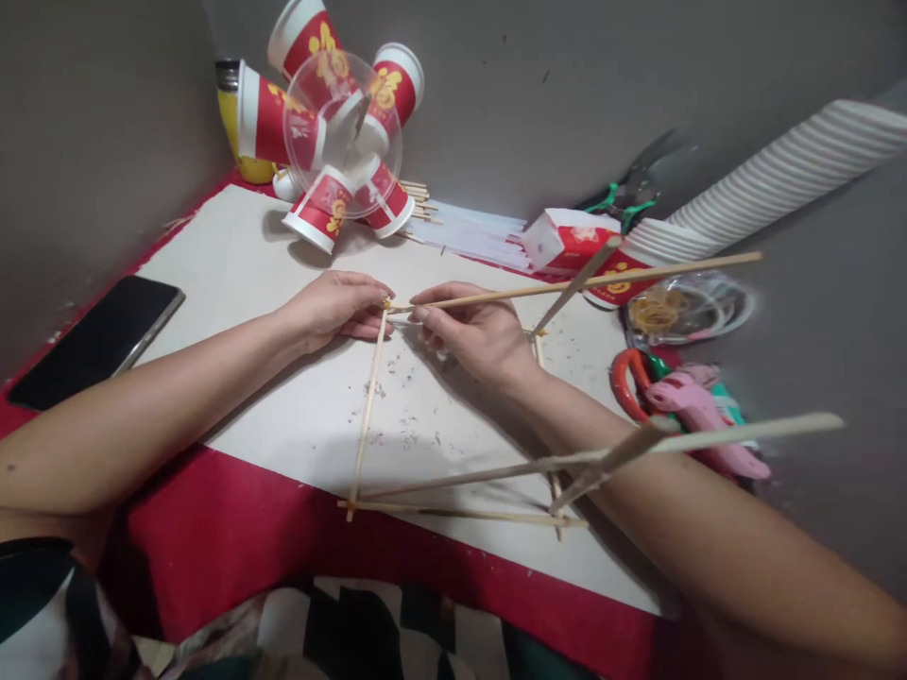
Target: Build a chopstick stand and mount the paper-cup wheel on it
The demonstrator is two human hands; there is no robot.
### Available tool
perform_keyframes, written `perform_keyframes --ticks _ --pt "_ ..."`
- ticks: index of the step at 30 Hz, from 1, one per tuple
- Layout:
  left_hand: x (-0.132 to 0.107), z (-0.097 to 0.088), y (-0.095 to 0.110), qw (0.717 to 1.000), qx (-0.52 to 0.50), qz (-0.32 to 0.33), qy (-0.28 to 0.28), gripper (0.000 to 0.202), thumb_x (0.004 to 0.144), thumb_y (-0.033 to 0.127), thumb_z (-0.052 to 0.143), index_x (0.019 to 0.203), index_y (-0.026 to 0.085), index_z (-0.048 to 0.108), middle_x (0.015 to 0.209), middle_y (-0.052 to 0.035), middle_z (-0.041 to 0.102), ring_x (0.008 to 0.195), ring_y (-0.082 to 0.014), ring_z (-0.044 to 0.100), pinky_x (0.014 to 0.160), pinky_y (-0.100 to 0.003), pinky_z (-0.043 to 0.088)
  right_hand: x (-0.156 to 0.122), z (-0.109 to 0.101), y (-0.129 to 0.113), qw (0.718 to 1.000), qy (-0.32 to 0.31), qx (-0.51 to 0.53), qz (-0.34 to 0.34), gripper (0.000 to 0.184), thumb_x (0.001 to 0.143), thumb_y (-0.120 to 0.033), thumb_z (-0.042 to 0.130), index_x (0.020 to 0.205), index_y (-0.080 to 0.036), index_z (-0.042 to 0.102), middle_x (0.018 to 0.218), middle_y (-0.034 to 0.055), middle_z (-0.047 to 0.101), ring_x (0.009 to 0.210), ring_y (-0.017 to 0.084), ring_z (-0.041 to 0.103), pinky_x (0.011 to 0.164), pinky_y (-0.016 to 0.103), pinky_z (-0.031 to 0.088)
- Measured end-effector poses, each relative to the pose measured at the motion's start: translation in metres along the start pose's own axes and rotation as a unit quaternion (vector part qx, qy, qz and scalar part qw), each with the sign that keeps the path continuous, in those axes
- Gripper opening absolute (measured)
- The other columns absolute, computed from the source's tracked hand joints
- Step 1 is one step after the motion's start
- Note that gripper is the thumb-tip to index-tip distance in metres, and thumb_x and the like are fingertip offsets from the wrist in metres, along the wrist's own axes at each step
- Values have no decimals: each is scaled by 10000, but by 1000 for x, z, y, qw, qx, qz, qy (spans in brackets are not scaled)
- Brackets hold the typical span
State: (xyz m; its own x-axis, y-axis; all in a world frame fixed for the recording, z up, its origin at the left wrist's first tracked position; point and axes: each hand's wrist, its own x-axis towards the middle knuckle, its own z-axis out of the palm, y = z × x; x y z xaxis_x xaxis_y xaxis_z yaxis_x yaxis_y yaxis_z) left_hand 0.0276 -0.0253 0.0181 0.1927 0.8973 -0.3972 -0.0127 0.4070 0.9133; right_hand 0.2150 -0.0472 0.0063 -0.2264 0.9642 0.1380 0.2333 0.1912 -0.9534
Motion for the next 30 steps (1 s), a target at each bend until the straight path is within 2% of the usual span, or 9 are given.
perform_keyframes --ticks 8,14,21,30 --pt "-1 1 -2 998 53 -17 15 71 898 94 643 921 114 708 631 -49 668 580 -144 688 632 -265 574 -6 8 10 999 38 13 5 186 786 -366 759 803 -189 705 618 -8 671 538 118 619 501 231 536" --pt "-2 5 -9 993 108 33 26 78 884 107 665 859 87 737 616 -50 658 547 -116 633 644 -273 577 -6 6 14 999 16 26 7 165 761 -316 769 823 -178 704 641 -12 681 560 115 634 537 240 559" --pt "-4 6 -15 996 62 50 30 142 827 93 720 963 126 745 606 -32 637 620 -175 672 625 -278 586 -5 7 19 999 0 34 13 258 801 -425 766 820 -186 671 654 2 680 587 122 646 548 250 558" --pt "-6 8 -11 997 52 42 28 125 810 59 716 912 121 751 596 -30 630 619 -163 653 594 -240 545 -6 10 23 998 -1 56 14 277 795 -435 775 820 -184 660 634 2 689 564 118 645 516 233 526"
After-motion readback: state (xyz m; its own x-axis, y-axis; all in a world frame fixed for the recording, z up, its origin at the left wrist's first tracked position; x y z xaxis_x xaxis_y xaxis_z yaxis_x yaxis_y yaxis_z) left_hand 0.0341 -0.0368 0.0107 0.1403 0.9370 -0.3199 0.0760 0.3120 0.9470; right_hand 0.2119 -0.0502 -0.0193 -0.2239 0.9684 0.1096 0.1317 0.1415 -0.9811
